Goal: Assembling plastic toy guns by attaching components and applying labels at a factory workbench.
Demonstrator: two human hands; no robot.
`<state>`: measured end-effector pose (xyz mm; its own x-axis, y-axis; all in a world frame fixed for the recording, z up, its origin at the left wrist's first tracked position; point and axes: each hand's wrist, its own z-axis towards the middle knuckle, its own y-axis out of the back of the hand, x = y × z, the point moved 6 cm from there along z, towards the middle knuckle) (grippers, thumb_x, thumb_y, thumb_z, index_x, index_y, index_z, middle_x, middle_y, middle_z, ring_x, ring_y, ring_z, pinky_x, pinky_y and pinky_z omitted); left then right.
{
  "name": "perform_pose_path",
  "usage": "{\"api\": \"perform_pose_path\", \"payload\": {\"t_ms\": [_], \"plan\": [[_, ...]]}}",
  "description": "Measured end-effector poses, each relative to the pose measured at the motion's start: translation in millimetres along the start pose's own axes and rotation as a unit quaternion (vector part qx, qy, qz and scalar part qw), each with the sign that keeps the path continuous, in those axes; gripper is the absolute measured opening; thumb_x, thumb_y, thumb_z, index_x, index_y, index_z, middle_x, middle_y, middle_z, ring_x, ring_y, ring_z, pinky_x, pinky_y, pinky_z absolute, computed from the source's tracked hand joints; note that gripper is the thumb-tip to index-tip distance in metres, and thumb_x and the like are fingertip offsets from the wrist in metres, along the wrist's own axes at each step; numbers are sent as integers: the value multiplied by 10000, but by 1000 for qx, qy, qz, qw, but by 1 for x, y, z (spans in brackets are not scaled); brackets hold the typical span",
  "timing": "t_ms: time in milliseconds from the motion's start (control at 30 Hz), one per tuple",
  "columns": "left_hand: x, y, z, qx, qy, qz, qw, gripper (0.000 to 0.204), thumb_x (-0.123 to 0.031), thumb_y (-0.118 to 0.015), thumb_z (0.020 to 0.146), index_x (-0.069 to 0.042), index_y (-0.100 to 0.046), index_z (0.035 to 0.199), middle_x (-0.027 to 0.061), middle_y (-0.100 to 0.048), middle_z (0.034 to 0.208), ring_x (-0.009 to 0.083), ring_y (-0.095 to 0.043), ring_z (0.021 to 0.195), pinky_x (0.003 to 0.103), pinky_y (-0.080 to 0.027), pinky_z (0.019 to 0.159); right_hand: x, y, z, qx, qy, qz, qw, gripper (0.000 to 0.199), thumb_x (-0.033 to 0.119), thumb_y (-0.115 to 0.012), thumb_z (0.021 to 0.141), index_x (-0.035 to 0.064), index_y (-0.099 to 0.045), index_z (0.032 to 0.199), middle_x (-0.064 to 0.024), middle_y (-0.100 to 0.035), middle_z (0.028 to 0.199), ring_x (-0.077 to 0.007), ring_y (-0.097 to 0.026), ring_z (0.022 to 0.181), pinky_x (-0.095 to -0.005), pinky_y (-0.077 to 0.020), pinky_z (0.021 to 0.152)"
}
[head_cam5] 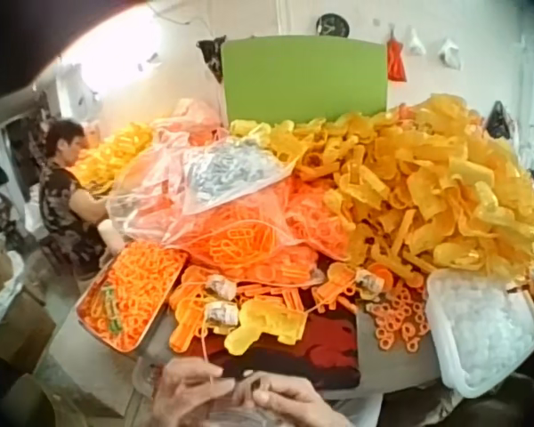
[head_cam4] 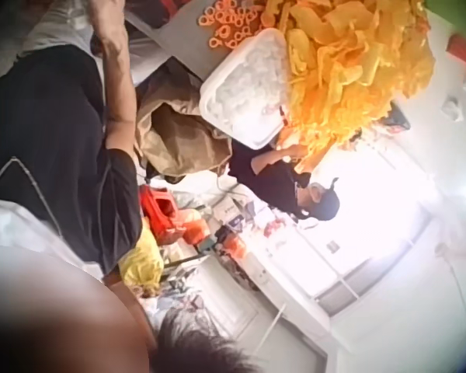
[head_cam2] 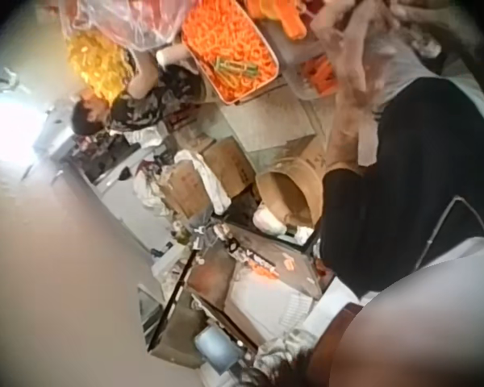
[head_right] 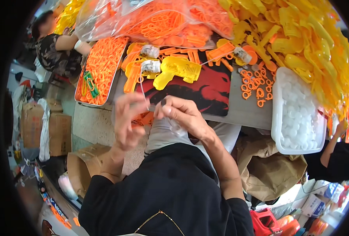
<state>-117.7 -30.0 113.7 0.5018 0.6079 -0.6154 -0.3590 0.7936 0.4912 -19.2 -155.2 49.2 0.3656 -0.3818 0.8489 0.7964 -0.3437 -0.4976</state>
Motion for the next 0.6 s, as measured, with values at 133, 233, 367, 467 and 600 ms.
{"api": "perform_pose_path", "payload": {"t_ms": [133,233,367,467,600], "plan": [[13,-15,48,120,22,-135,983,320,-284,-778,881,-110,-765,1149,121,-612,1279,272,-546,1220,403,-453,1015,23,-8,-4,84,-32,13,996,257,206,-577,1058,-12,-669,957,-112,-665,1027,-172,-639,975,-322,-508,868],[15,-24,64,117,22,-230,966,237,-206,-841,816,-118,-787,1029,122,-635,1242,258,-592,1176,392,-468,1014,28,-8,-9,105,-56,42,992,225,190,-586,1063,-24,-631,1117,-87,-661,1063,-160,-660,983,-324,-518,904],[12,-33,81,95,72,-218,969,212,-136,-881,768,-112,-786,956,127,-638,1238,234,-625,1135,380,-493,986,49,0,-18,-38,53,60,996,225,120,-663,1010,3,-540,1158,-95,-648,1011,-159,-664,943,-320,-526,864],[18,-50,101,144,44,-227,962,167,-162,-830,831,-86,-772,968,119,-643,1250,234,-632,1129,372,-507,970,49,23,-27,-129,113,-60,983,140,122,-692,969,1,-622,953,-133,-683,944,-183,-670,856,-313,-537,762],[86,-64,123,135,-8,71,988,272,-250,-712,923,-90,-717,1142,116,-643,1267,288,-576,1229,449,-415,1074,72,53,-47,-197,183,-69,961,104,96,-627,984,6,-639,934,-77,-642,760,-178,-576,768,-321,-479,713]]}}
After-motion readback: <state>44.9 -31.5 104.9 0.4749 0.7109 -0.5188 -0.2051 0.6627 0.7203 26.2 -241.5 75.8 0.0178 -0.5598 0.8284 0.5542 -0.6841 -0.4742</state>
